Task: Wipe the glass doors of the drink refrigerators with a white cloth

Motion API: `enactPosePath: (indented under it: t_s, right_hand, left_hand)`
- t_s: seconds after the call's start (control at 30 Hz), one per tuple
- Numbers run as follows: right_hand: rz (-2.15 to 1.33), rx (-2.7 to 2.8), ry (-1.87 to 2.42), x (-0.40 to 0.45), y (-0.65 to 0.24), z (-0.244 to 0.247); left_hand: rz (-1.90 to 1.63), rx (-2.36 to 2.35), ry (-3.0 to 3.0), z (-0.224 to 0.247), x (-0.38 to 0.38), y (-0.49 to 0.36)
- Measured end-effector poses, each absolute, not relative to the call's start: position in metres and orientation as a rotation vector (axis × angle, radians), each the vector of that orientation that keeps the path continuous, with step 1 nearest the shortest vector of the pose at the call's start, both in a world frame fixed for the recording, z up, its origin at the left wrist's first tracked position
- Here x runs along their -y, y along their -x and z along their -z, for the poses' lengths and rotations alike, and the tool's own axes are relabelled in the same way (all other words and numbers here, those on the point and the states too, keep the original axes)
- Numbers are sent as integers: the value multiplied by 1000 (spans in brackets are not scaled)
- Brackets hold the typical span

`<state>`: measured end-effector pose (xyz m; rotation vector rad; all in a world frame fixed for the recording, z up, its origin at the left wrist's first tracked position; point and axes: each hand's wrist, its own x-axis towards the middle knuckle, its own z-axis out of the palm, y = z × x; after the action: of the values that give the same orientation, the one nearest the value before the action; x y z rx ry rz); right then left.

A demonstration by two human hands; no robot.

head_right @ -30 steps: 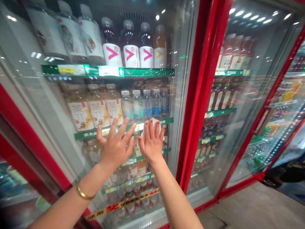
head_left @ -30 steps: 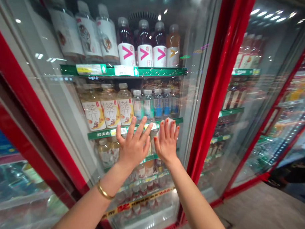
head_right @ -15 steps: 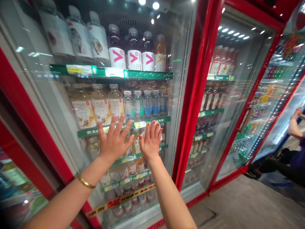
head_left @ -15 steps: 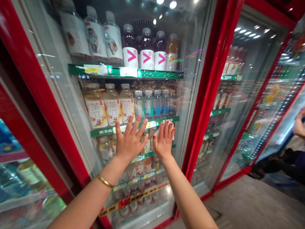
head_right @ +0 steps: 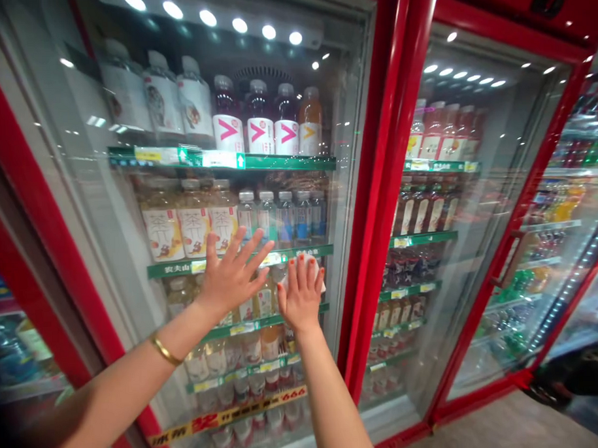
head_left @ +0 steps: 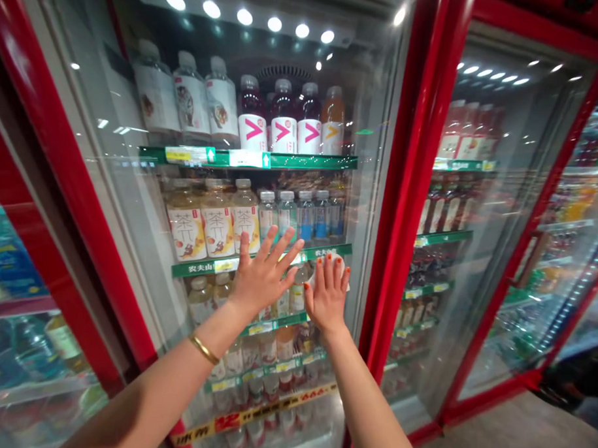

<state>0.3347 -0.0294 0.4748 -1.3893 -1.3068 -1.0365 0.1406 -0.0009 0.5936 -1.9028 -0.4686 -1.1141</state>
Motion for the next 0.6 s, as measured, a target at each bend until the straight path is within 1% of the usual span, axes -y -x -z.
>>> enactPosePath:
  t_s: [0.07, 0.1, 0.2, 0.3, 0.37, 0.43, 0.5, 0.53, 0.6]
  right_hand:
    - [952, 1188, 1420, 35, -348, -466]
    - [891, 1100, 1444, 35, -355, -470]
    - [792, 959, 1476, 28, -356, -505]
    - [886, 1179, 1428, 20, -327, -533]
    - [1021, 1404, 1351, 22, -312, -526]
    - [1107, 1498, 1308, 29, -316, -507]
    - [1063, 1406, 1370, 36, -335, -493]
    - [1005, 1313, 1420, 37, -345, -494]
    - [906, 1146, 1483, 36, -355, -511]
  left_hand:
    - [1115, 468, 1889, -592, 0, -139]
    - [1120, 462, 1886, -591, 1, -138]
    - [1159, 514, 1907, -586, 9, -133]
    - [1249, 715, 1919, -573, 17, -129]
    - [1296, 788, 1893, -562, 16, -127]
    - [1308, 784, 1864, -554, 11, -127]
    - [1293, 771, 1848, -549, 6, -128]
    - [1285, 770, 1843, -548, 4, -129]
    - [1277, 771, 1838, -549, 5, -129]
